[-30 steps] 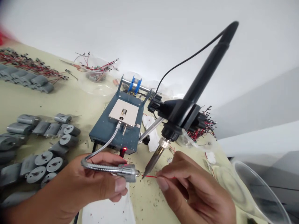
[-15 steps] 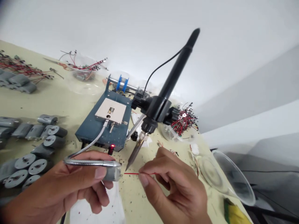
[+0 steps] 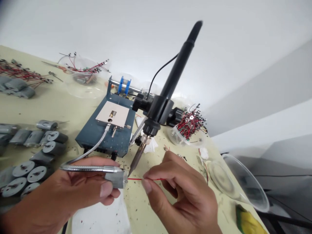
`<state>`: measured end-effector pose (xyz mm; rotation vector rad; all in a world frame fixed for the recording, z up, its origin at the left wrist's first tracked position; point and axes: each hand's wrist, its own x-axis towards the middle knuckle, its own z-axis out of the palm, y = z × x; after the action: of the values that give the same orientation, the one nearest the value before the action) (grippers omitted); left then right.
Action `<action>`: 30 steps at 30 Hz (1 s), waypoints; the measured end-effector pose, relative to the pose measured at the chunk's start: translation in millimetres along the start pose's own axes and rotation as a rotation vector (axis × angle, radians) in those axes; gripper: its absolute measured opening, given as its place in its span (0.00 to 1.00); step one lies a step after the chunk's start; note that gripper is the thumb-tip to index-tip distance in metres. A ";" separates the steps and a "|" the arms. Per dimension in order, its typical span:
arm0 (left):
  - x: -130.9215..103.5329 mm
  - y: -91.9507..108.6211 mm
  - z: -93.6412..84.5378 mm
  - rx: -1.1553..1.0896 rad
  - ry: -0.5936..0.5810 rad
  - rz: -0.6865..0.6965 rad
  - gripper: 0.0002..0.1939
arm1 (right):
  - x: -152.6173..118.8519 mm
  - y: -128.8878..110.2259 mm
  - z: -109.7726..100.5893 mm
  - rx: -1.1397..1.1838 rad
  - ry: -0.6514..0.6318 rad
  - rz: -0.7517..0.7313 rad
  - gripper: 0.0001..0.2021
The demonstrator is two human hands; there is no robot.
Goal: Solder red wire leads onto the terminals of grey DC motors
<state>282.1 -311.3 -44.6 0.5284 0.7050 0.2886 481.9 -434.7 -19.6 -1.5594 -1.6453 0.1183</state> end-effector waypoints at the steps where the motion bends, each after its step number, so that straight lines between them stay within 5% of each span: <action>1: -0.6 1.2 1.9 -0.013 0.004 -0.004 0.16 | 0.2 0.0 -0.7 -0.002 -0.018 0.001 0.08; 7: 5.7 -1.6 0.2 -0.058 -0.138 0.022 0.14 | -2.3 3.1 -2.8 -0.031 -0.040 0.036 0.09; 30: 10.2 -7.1 -3.9 -0.172 -0.217 0.062 0.14 | -7.4 13.7 -10.3 -0.084 -0.082 -0.053 0.08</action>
<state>287.4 -311.5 -56.4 0.4103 0.4491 0.3409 497.9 -442.8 -24.8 -1.5908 -1.7740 0.0873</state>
